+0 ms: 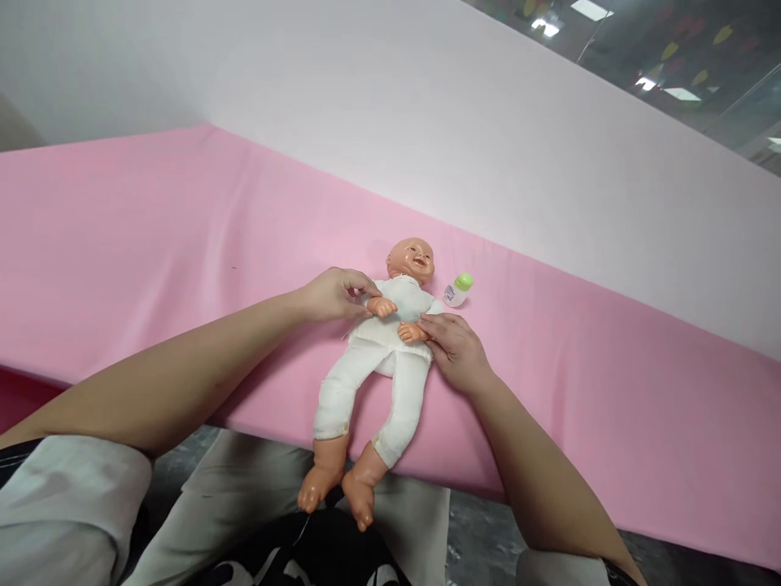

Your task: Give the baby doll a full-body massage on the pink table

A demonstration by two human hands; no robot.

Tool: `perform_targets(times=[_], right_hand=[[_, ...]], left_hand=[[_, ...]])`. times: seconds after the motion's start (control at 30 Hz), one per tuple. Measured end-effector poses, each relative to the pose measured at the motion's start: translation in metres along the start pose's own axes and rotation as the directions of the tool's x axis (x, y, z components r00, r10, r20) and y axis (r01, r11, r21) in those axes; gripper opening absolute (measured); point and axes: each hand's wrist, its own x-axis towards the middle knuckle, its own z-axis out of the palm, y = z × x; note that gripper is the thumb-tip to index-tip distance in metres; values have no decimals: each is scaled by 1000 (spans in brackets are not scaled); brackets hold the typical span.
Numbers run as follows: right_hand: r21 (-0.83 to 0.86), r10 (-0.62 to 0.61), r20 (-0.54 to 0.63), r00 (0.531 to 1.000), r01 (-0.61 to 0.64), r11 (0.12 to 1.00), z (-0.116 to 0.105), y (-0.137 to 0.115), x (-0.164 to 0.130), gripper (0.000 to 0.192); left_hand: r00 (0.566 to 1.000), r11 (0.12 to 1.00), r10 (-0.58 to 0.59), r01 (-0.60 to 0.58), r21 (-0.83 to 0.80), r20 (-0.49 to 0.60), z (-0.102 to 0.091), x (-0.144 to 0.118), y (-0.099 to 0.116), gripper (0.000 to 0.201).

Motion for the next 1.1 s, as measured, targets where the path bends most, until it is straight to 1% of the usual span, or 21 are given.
perform_targets(times=[0.07,0.13,0.17,0.23,0.3,0.37,0.43,0.47,0.5,0.53,0.57,0.63,0.7,0.77,0.8,0.83,0.9,0.97,1.03,1.1], right_hand=[[21,38,-51,998,-37,999,1,7,-2,33],[89,164,-117,980,-154,984,0,15,-4,35],[152,249,-155,956,-226,962,-1,19,-5,39],[309,417,-227,880,-341,888,-4,29,-7,51],[454,535,-300,790,-375,808,-8,42,-8,68],[554,634,-334,697,-399,731,-11,58,-10,84],[624,749,-291,595,-476,620,-14,76,-13,91],[641,803,-250,541,-530,556,-14,85,-15,91],[638,843,-206,497,-585,501,-15,94,-17,90],[618,869,-169,465,-637,461,-15,101,-19,89],[585,881,-140,451,-680,441,-15,107,-21,88],[506,881,-119,457,-736,450,-15,114,-23,89],[465,872,-123,474,-749,473,-16,114,-24,93],[472,862,-151,484,-731,493,-17,109,-23,97],[481,849,-179,497,-709,516,-17,104,-22,98],[482,826,-218,521,-678,555,-17,99,-21,98],[445,742,-313,593,-599,666,-17,84,-18,94],[377,630,-373,681,-509,774,-16,67,-15,86],[323,520,-372,769,-418,849,-12,48,-13,72],[281,399,-327,857,-315,907,-6,33,-12,65]], left_hand=[[1000,999,-13,14,30,-19,-1,0,-1,40],[996,997,-62,64,37,-69,-2,-1,-3,42],[990,995,-93,95,17,-105,-3,-1,-6,44],[971,988,-143,131,-75,-189,-6,0,-12,48],[945,970,-188,135,-202,-268,-11,3,-21,49],[909,933,-268,162,-322,-318,-17,6,-31,40],[851,868,-402,237,-436,-338,-22,10,-41,27],[815,826,-473,277,-490,-336,-25,12,-46,22],[780,786,-532,310,-536,-329,-26,14,-51,18],[754,752,-574,330,-571,-320,-28,15,-54,17],[739,729,-599,342,-593,-310,-28,17,-57,16],[740,721,-603,344,-601,-299,-28,19,-60,18],[759,734,-579,326,-596,-297,-27,19,-60,22],[784,768,-533,291,-570,-318,-25,17,-56,25],[801,797,-498,271,-540,-333,-24,16,-54,26],[821,829,-457,255,-497,-342,-23,15,-50,28],[865,887,-373,227,-402,-335,-22,12,-41,31],[908,927,-294,196,-319,-298,-18,8,-29,35],[943,962,-216,161,-221,-254,-14,4,-17,41],[976,993,-110,98,-72,-188,-8,0,-5,43]])
